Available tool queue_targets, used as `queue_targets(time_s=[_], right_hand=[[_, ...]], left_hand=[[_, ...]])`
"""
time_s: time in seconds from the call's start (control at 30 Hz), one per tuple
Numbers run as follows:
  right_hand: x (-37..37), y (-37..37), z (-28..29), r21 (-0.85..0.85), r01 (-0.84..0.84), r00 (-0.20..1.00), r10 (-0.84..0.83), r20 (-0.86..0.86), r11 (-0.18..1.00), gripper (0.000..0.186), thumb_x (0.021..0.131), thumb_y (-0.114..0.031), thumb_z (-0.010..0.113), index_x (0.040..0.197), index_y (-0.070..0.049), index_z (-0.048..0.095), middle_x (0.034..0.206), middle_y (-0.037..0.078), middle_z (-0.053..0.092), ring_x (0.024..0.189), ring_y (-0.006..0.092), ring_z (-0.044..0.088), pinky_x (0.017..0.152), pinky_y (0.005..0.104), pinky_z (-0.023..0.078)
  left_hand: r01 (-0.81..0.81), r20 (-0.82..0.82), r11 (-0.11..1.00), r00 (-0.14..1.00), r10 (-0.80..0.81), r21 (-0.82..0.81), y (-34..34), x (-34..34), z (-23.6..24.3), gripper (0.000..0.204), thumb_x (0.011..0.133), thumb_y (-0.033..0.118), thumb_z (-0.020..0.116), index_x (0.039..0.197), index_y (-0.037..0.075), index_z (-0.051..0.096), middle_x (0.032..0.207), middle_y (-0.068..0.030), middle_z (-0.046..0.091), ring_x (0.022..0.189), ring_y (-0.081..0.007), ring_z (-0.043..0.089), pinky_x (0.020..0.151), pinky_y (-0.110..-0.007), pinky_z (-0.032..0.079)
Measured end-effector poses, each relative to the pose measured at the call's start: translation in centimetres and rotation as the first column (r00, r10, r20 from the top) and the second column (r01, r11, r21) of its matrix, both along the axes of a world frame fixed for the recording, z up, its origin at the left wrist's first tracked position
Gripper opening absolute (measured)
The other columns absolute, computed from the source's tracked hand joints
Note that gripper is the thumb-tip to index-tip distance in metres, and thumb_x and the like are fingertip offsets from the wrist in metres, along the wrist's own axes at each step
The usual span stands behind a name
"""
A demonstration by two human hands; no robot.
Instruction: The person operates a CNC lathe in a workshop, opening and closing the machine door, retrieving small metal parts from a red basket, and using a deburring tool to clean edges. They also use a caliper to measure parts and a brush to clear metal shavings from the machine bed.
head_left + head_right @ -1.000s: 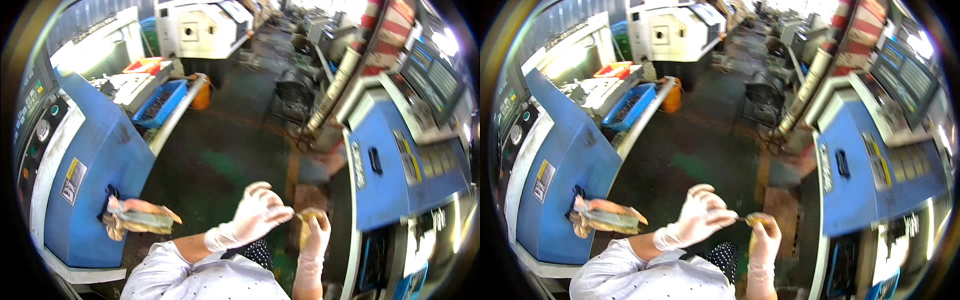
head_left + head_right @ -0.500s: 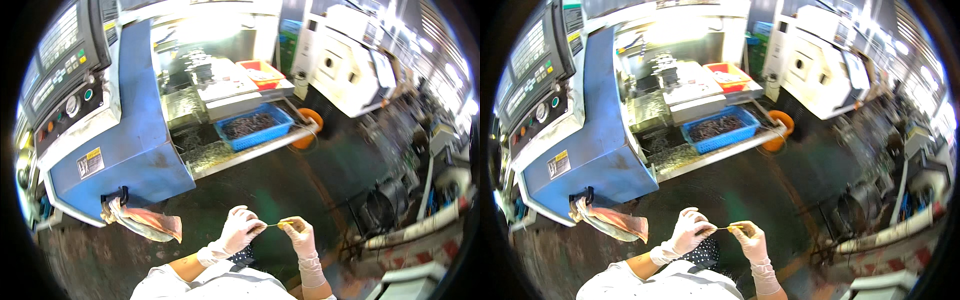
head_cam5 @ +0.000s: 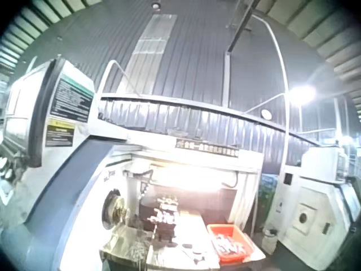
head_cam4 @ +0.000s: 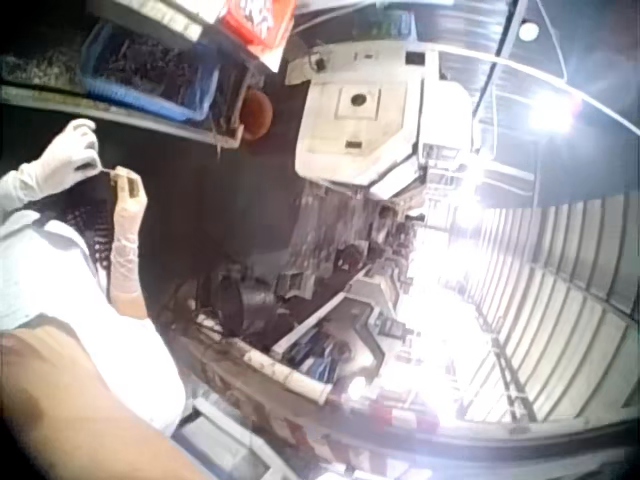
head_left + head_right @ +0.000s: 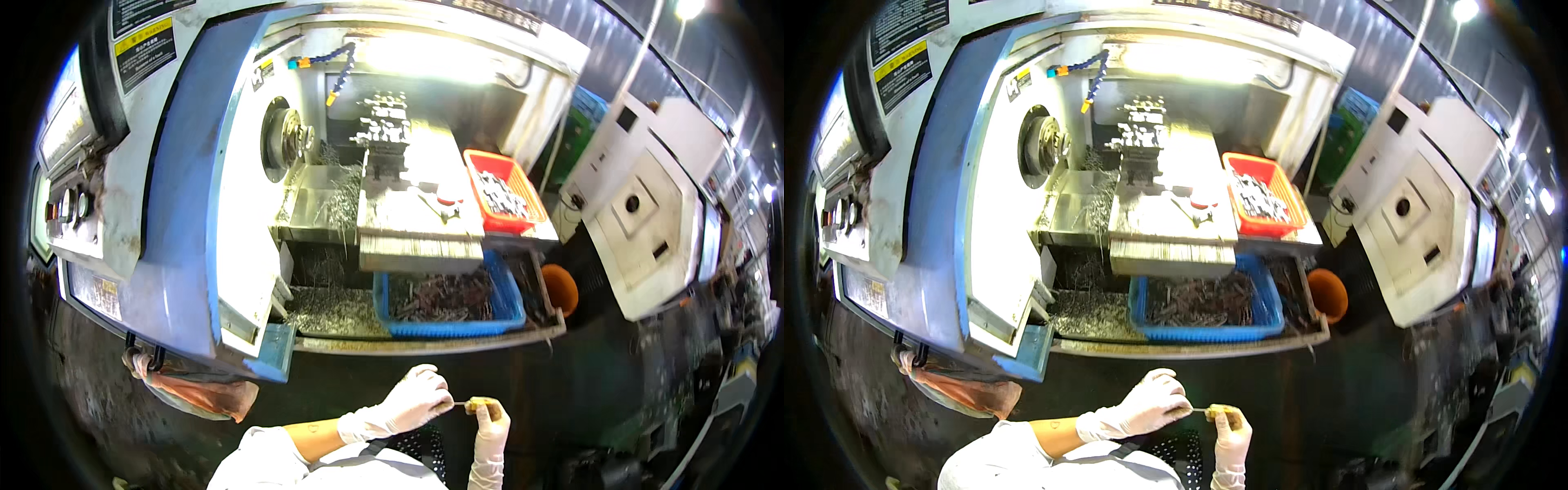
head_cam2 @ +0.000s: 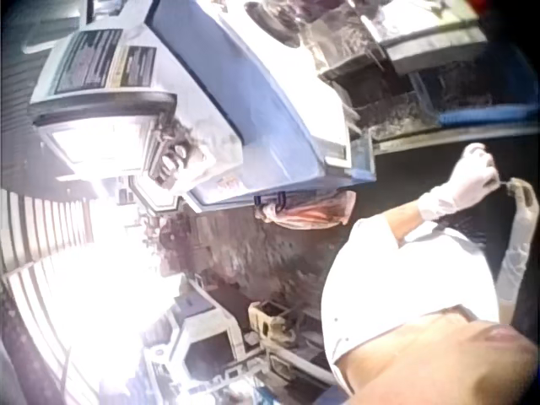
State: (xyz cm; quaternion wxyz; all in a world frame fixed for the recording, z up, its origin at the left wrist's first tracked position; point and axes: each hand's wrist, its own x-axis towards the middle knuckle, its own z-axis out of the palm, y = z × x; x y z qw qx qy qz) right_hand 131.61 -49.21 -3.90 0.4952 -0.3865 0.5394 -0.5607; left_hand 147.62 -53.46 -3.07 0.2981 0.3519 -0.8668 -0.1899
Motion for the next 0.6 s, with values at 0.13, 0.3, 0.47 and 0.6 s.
queue_targets(time_s=[0.13,0.3,0.47,0.6], right_hand=[[-1.9,-6.6,0.4,-0.036,-0.161,0.987,0.161,-0.007,0.986,0.014,0.075,-0.010,0.051,0.078,0.003,0.051,0.071,0.007,0.054,0.066,0.0121,0.051,0.063,0.0221,0.040],[0.6,-17.8,3.0,-0.050,-0.568,0.823,0.566,-0.057,0.821,0.008,0.073,-0.001,0.049,0.080,0.003,0.050,0.077,0.007,0.054,0.072,0.0115,0.051,0.067,0.0209,0.040],[7.2,-27.5,8.3,-0.180,-0.802,0.596,0.743,-0.306,0.570,0.010,0.073,-0.006,0.051,0.081,0.000,0.052,0.073,0.004,0.054,0.067,0.0097,0.050,0.063,0.0205,0.039],[13.7,-35.6,11.3,-0.321,-0.748,0.652,0.557,-0.514,0.580,0.012,0.073,-0.010,0.052,0.081,-0.002,0.054,0.070,0.003,0.055,0.064,0.0082,0.049,0.059,0.0203,0.039]], left_hand=[[-0.118,-0.084,0.993,0.990,0.115,-0.023,-4.9,-1.3,-0.2,0.010,0.066,0.021,0.055,0.068,0.011,0.053,0.068,-0.0019,0.047,0.077,-0.0196,0.045,0.080,-0.034,0.031],[-0.487,-0.207,0.873,0.856,0.475,-0.012,-9.7,1.2,1.1,0.011,0.063,0.017,0.059,0.068,0.010,0.053,0.069,-0.0025,0.048,0.075,-0.0204,0.045,0.078,-0.034,0.032],[-0.743,-0.198,0.669,0.661,0.724,-0.035,-13.1,6.0,3.7,0.009,0.065,0.017,0.058,0.069,0.011,0.052,0.071,-0.0021,0.048,0.080,-0.0209,0.044,0.078,-0.033,0.030],[-0.854,-0.463,0.515,0.430,0.775,0.069,-17.5,11.1,3.2,0.004,0.065,0.010,0.058,0.065,0.008,0.055,0.068,-0.0022,0.053,0.067,-0.0180,0.046,0.069,-0.031,0.033]])
